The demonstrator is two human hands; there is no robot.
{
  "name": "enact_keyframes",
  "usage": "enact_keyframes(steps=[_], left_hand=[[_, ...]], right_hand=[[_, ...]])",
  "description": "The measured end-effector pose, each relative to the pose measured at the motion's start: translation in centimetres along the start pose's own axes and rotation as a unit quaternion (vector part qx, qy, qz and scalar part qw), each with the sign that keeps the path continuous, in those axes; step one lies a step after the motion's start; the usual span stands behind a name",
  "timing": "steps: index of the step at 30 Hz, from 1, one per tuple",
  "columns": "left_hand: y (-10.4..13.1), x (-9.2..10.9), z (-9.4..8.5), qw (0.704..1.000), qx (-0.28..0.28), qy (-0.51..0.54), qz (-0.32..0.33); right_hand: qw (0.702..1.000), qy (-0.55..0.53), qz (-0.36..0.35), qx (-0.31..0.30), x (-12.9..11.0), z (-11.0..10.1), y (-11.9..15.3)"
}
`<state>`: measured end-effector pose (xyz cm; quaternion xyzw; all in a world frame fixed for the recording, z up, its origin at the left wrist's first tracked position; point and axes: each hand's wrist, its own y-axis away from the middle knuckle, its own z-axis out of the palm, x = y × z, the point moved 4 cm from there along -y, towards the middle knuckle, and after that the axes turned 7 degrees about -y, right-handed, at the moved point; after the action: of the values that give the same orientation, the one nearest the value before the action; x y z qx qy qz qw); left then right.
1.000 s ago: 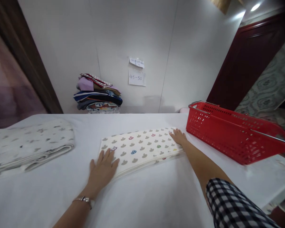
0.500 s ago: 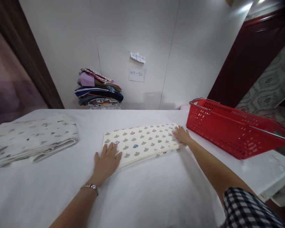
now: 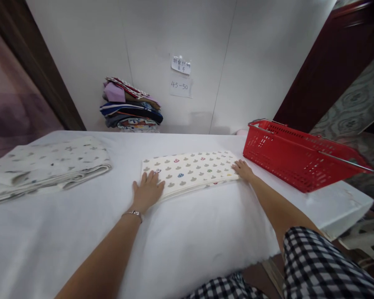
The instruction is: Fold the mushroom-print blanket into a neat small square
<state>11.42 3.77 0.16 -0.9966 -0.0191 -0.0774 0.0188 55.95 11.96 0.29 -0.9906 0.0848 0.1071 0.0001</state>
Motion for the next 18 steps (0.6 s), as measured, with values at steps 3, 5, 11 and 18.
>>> enact_keyframes(steps=[3, 5, 11, 18], left_hand=[[0.0, 0.0, 0.0, 1.0, 0.002, 0.012, 0.0], [0.0, -0.1, 0.0, 1.0, 0.017, 0.023, 0.005], [0.6, -0.7, -1.1, 0.992, 0.091, 0.085, 0.003], [3.0, 2.7, -2.9, 0.965, 0.187, 0.083, 0.162]], right_hand=[[0.999, -0.019, 0.001, 0.049, -0.3, -0.1, 1.0], [0.994, -0.05, -0.021, 0.09, -1.0, -0.1, 1.8], [0.971, -0.149, -0.112, 0.149, -4.1, 0.9, 5.3], [0.956, -0.188, -0.194, 0.116, -8.4, 2.2, 8.0]])
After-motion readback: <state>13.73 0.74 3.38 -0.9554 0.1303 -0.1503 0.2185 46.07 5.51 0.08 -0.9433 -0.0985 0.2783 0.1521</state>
